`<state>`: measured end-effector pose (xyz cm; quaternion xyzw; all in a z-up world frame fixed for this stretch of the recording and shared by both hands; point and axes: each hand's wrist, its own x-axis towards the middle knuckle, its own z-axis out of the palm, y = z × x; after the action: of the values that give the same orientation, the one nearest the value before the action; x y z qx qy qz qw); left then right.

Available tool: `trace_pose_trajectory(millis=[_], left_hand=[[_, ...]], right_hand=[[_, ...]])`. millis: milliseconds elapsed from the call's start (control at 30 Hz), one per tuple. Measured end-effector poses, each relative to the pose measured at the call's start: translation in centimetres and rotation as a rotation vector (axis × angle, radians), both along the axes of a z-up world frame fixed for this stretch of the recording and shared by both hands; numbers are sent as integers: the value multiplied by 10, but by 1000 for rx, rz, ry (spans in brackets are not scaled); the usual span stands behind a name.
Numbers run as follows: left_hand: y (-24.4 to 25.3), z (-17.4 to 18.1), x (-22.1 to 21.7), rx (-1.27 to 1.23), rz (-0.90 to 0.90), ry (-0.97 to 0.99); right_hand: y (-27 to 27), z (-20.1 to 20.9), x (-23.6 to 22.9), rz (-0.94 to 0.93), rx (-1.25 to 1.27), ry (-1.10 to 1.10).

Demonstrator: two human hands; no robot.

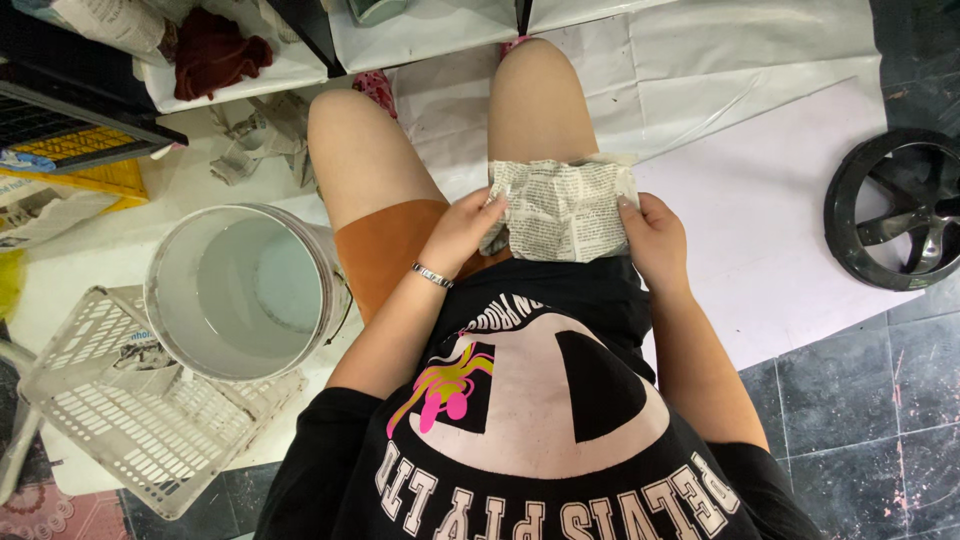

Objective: The person sits on the floor and wraps small ceramic cups and bowls with newspaper. They fold the paper around each item, place the wrapped items on a nearby shelf, and repeat the process for several pieces.

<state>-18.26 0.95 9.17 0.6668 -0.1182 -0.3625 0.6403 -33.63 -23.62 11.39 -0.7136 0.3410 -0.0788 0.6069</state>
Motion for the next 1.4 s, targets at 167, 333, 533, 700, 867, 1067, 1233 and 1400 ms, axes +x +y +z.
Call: trace_pose_trajectory(millis=[167, 333, 533, 700, 867, 1067, 1233, 1400], left_hand=[[-14, -11, 0, 21, 282, -26], [-18, -11, -1, -25, 424, 55], [-15, -28, 3, -127, 516, -3], [-17, -25, 3, -83, 456, 55], [-16, 8, -6, -210, 109, 122], [-16, 41, -10, -260, -210, -255], [-11, 29, -7, -88, -201, -349], [-1, 19, 0, -96, -193, -260]], right_hand=[[-7, -19, -1, -66, 102, -96], [-11, -29, 7, -166, 364, -159], [-13, -29, 13, -176, 400, -162], [-12, -35, 18, -213, 232, -108], [-3, -19, 27, -213, -364, 138], [9, -10, 34, -240, -415, 101], [3, -13, 29, -232, -426, 120], [3, 0, 25, -196, -366, 38]])
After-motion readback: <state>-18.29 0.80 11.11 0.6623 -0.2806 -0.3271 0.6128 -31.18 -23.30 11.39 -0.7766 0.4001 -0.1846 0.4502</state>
